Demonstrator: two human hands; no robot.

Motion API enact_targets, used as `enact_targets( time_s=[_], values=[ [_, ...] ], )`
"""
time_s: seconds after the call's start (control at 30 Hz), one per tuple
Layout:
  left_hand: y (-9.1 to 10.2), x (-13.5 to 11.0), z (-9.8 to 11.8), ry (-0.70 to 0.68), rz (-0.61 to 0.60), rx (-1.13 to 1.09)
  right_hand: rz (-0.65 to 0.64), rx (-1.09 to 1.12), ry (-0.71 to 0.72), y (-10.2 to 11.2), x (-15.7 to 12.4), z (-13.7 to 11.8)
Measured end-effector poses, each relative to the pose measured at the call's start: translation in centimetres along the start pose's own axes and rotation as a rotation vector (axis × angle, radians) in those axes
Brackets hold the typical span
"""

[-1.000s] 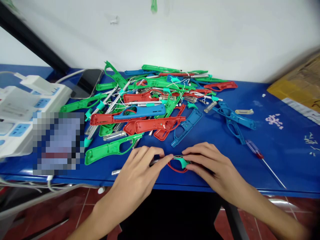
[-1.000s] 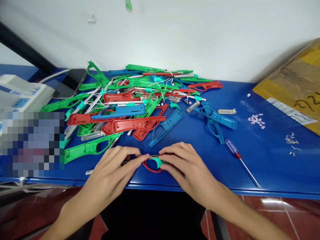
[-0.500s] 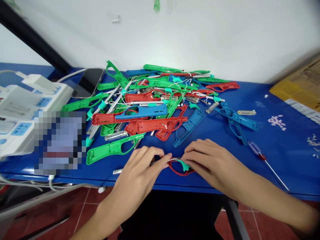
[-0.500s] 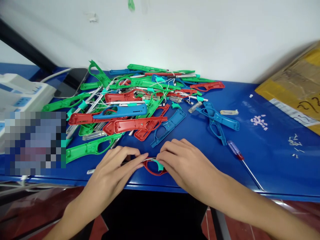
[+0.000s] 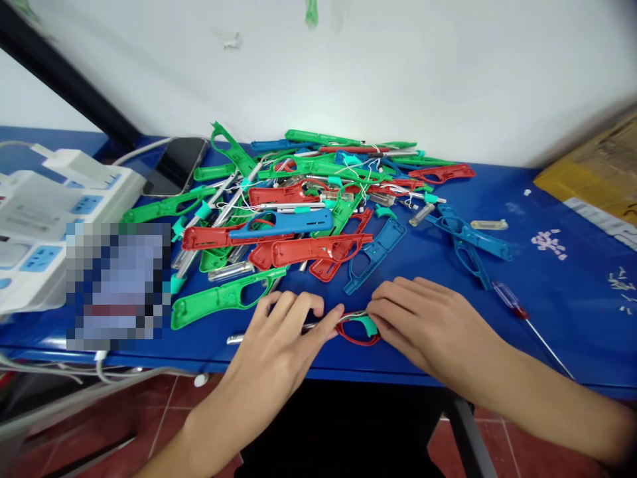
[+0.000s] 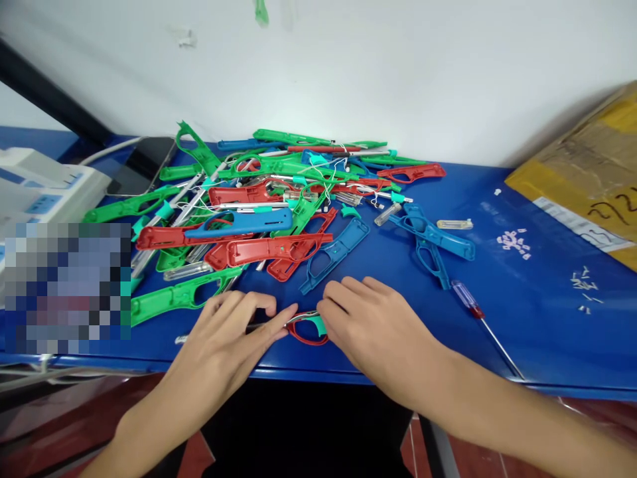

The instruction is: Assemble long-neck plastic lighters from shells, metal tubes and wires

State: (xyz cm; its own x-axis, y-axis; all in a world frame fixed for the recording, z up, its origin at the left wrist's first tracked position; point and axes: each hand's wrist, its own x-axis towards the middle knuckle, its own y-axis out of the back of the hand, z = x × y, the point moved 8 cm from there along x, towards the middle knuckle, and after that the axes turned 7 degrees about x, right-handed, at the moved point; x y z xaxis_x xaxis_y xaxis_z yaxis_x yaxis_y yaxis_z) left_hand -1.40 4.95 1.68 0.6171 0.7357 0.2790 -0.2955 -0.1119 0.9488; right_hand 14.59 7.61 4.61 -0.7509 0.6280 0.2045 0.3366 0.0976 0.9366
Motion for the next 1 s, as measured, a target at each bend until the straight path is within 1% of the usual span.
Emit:
enact_targets(
  time_s=[0.07, 0.17, 0.27, 0.4, 0.47, 0.63, 0.7, 0.77, 0.83, 1.0],
  values=[
    [-0.2, -0.1, 0.2, 0.000, -0.011, 0.044, 0.046, 0.010, 0.011, 0.0, -0.4, 0.0],
    [-0.3, -0.2, 0.3, 0.006, -0.020, 0.081, 0.060, 0.045, 0.012, -0.6, -0.5, 0.3],
    [-0.3, -0.3, 0.3, 0.010, -0.006, 0.053, 0.059, 0.051, 0.032, -1.0, -0.4, 0.5],
    [-0.2, -0.3, 0.2, 0.026, 0.011, 0.015, 0.081, 0.045, 0.102, -0.7, -0.6, 0.1],
    [-0.3, -0.3, 0.2, 0.028, 0.011, 0.014, 0.055, 0.065, 0.134, -0.6, -0.8, 0.0],
    [-0.2, -0.1, 0.2, 0.030, 0.019, 0.017, -0.082, 0.087, 0.162, -0.9, -1.0, 0.5],
    [-0.1, 0.0, 0.2, 0.027, 0.023, 0.018, -0.101, 0.079, 0.175, -0.9, -1.1, 0.5],
    [-0.2, 0.0, 0.3, 0.024, 0.013, 0.028, -0.087, 0.055, 0.180, -0.7, -1.3, 0.2],
    [-0.2, 0.1, 0.4, 0.022, 0.004, 0.043, -0.045, 0.011, 0.171, -0.4, -1.7, -0.4],
    [-0.3, -0.2, 0.4, -0.006, -0.007, 0.031, 0.126, -0.068, 0.060, 0.0, -3.3, -1.5]
  ],
)
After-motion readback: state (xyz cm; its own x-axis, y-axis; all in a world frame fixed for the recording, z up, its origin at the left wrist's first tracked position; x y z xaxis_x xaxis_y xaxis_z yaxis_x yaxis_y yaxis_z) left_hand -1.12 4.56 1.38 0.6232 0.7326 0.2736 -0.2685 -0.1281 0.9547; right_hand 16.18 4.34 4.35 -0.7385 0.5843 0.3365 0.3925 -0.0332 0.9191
